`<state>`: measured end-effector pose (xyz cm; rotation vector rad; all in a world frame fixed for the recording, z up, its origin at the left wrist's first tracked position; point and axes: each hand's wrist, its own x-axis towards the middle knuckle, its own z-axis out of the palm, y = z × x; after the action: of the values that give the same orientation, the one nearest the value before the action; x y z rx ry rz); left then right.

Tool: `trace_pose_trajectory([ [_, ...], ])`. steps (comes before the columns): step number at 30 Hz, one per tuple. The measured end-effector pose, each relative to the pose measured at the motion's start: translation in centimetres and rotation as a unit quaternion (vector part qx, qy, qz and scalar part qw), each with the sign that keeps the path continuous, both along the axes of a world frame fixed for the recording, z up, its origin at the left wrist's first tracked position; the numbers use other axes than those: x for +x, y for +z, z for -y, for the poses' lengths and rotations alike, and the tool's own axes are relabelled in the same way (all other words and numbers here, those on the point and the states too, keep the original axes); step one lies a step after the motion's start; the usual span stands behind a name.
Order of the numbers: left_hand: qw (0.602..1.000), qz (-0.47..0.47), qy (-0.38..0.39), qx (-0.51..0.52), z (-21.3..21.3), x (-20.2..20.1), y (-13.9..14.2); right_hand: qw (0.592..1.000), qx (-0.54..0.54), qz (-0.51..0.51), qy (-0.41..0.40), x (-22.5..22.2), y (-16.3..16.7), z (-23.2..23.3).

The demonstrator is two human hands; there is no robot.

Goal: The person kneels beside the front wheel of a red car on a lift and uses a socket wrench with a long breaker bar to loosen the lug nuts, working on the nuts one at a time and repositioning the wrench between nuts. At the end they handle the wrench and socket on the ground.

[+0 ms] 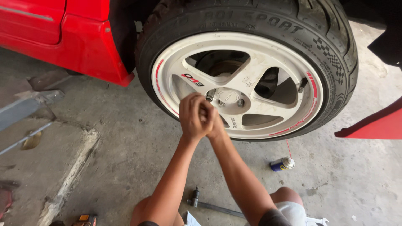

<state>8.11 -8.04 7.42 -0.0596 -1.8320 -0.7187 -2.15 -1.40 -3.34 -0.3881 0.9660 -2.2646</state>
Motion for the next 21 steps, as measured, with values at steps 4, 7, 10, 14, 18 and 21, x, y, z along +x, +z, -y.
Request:
trace_pose_trajectory([
  [4, 0.995, -0.005, -0.023, 0.1, -0.5, -0.2, -2.2, 0.975, 0.099, 0.195, 0.035, -0.2, 4.4, -2.0],
  [7, 0.954, -0.018, -0.071, 0.291, -1.3, -1.3, -4.2, 0.973, 0.114, 0.202, 0.011, 0.8, 7.1, -1.6],
  [10, 0.788, -0.024, -0.15, 0.596, -1.5, -2.8, -5.7, 0.967, 0.151, 0.199, -0.047, 1.7, 7.6, -0.5],
  [14, 0.77, 0.005, -0.134, 0.624, -1.6, -3.1, -5.9, 0.967, 0.17, 0.185, -0.04, 1.1, 6.4, 0.4],
  [18, 0.926, 0.014, -0.051, 0.375, -1.9, -1.8, -4.1, 0.979, 0.135, 0.152, 0.008, 0.5, 4.4, -0.3],
  [21, 0.995, -0.019, -0.024, 0.092, -1.5, -0.8, -2.7, 0.998, 0.049, -0.019, -0.045, 1.0, 2.0, -0.6],
])
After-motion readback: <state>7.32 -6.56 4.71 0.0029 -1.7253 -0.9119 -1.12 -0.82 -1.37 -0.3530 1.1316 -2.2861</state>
